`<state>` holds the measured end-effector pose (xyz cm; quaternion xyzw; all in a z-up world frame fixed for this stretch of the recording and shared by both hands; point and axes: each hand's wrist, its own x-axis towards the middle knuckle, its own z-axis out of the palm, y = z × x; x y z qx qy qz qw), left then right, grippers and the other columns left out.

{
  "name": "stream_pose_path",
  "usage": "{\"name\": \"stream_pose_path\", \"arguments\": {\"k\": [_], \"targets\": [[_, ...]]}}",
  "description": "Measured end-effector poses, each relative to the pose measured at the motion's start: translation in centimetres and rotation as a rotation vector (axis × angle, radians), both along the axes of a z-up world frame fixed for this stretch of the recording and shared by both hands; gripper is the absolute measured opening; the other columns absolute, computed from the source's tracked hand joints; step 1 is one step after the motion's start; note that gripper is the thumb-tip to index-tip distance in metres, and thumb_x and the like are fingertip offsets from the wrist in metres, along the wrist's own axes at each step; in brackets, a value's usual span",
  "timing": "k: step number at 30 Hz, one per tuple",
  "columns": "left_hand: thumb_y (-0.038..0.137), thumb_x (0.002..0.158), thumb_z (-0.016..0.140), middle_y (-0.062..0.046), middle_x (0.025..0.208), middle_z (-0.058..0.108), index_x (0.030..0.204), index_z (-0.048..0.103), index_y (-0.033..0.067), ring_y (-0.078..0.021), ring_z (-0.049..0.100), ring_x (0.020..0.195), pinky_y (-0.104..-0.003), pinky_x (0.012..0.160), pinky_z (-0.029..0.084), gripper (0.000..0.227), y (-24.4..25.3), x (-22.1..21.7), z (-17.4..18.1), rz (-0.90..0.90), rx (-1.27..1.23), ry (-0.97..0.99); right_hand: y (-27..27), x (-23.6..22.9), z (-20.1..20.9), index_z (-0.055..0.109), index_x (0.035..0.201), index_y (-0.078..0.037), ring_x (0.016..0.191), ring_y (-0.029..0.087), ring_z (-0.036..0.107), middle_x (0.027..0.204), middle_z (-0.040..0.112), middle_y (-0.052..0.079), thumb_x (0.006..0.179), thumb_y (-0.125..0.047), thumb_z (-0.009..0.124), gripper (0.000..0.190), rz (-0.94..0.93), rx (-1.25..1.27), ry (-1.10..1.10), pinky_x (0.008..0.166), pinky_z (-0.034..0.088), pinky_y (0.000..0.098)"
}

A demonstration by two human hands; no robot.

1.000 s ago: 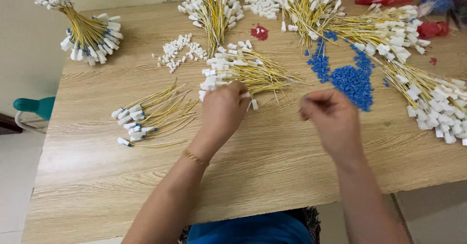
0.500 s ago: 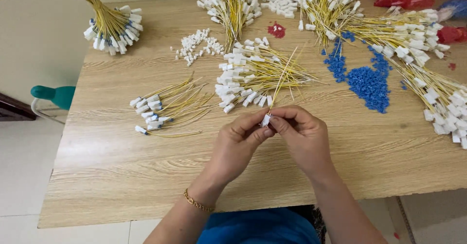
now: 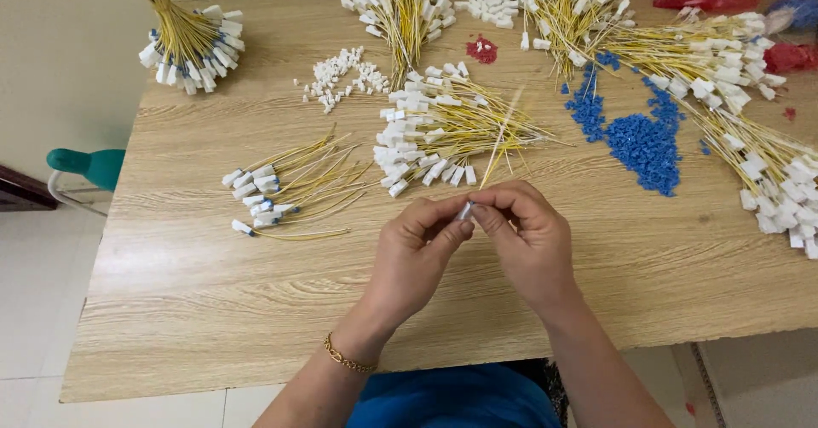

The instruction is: Manually assemble electrical wiring harnesses by inserting pins into connectors.

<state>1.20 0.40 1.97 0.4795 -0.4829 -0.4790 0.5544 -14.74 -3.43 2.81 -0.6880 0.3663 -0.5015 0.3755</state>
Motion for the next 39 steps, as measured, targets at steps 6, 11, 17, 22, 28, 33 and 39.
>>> {"name": "stream_pose_path", "arguments": {"k": [6, 11, 17, 22, 28, 33, 39], "targets": [[0.004, 0.098, 0.068, -0.006, 0.103, 0.071, 0.122, 0.072, -0.0003, -0.011, 0.069, 0.093, -0.026, 0.084, 0.061, 0.025, -0.5, -0.5, -1.7, 0.031, -0.036, 0.084, 0.8, 0.7, 1.8, 0.072, 0.111, -0.003, 0.099, 0.014, 0.068, 0.107, 0.069, 0.005, 0.099, -0.003, 0.069, 0.012, -0.042, -0.087, 0.097, 0.086, 0.057, 0.026], [0.004, 0.098, 0.065, -0.007, 0.107, 0.075, 0.122, 0.07, -0.0019, -0.0124, 0.071, 0.094, -0.027, 0.085, 0.062, 0.025, -1.1, -0.4, -1.7, 0.029, 0.025, 0.218, 0.8, 1.0, 1.3, 0.07, 0.116, -0.003, 0.101, 0.016, 0.069, 0.111, 0.068, 0.007, 0.096, 0.0, 0.068, 0.021, -0.022, -0.116, 0.143, 0.084, 0.062, 0.0282], [0.003, 0.097, 0.066, -0.007, 0.105, 0.076, 0.121, 0.072, 0.0007, -0.0132, 0.072, 0.093, -0.027, 0.082, 0.062, 0.024, -0.8, 0.7, -0.5, 0.065, -0.022, 0.028, 0.7, 1.3, -0.4, 0.069, 0.116, -0.003, 0.106, 0.018, 0.069, 0.116, 0.067, 0.009, 0.096, 0.004, 0.067, 0.021, -0.046, -0.233, 0.135, 0.088, 0.061, 0.0295], [0.002, 0.094, 0.069, -0.01, 0.091, 0.072, 0.117, 0.077, 0.0076, -0.0166, 0.07, 0.085, -0.03, 0.076, 0.057, 0.025, -1.5, 6.3, 2.4, 0.126, -0.062, -0.502, -3.9, -1.8, -1.1, 0.068, 0.118, -0.004, 0.099, 0.017, 0.073, 0.115, 0.066, 0.007, 0.098, 0.002, 0.061, 0.021, 0.113, -0.067, 0.06, 0.085, 0.061, 0.0273], [0.011, 0.103, 0.067, -0.013, 0.109, 0.073, 0.116, 0.076, 0.012, -0.0276, 0.071, 0.09, -0.038, 0.075, 0.057, 0.016, -2.3, 19.9, 0.7, 0.439, -0.007, -1.113, -15.4, -12.7, -7.2, 0.072, 0.109, -0.001, 0.089, 0.03, 0.073, 0.099, 0.076, 0.016, 0.091, -0.011, 0.074, 0.021, -0.549, 0.01, 0.664, 0.079, 0.058, 0.0398], [0.02, 0.103, 0.068, -0.017, 0.112, 0.076, 0.119, 0.079, 0.0165, -0.0376, 0.071, 0.099, -0.05, 0.089, 0.056, 0.02, -2.5, 24.2, -2.4, 0.433, 0.202, -1.301, -17.5, -13.9, -7.0, 0.075, 0.106, -0.003, 0.09, 0.032, 0.072, 0.1, 0.076, 0.017, 0.093, -0.017, 0.074, 0.019, -0.606, 0.158, 0.79, 0.081, 0.057, 0.0426], [0.006, 0.097, 0.066, -0.02, 0.126, 0.069, 0.125, 0.076, 0.0102, -0.0368, 0.066, 0.113, -0.047, 0.094, 0.055, 0.029, -3.6, 20.7, -2.0, 0.469, -0.112, -1.294, -16.8, -12.3, -5.6, 0.076, 0.103, -0.003, 0.09, 0.034, 0.071, 0.099, 0.075, 0.017, 0.091, -0.023, 0.079, 0.023, -0.556, 0.077, 0.876, 0.08, 0.055, 0.0454]]}}
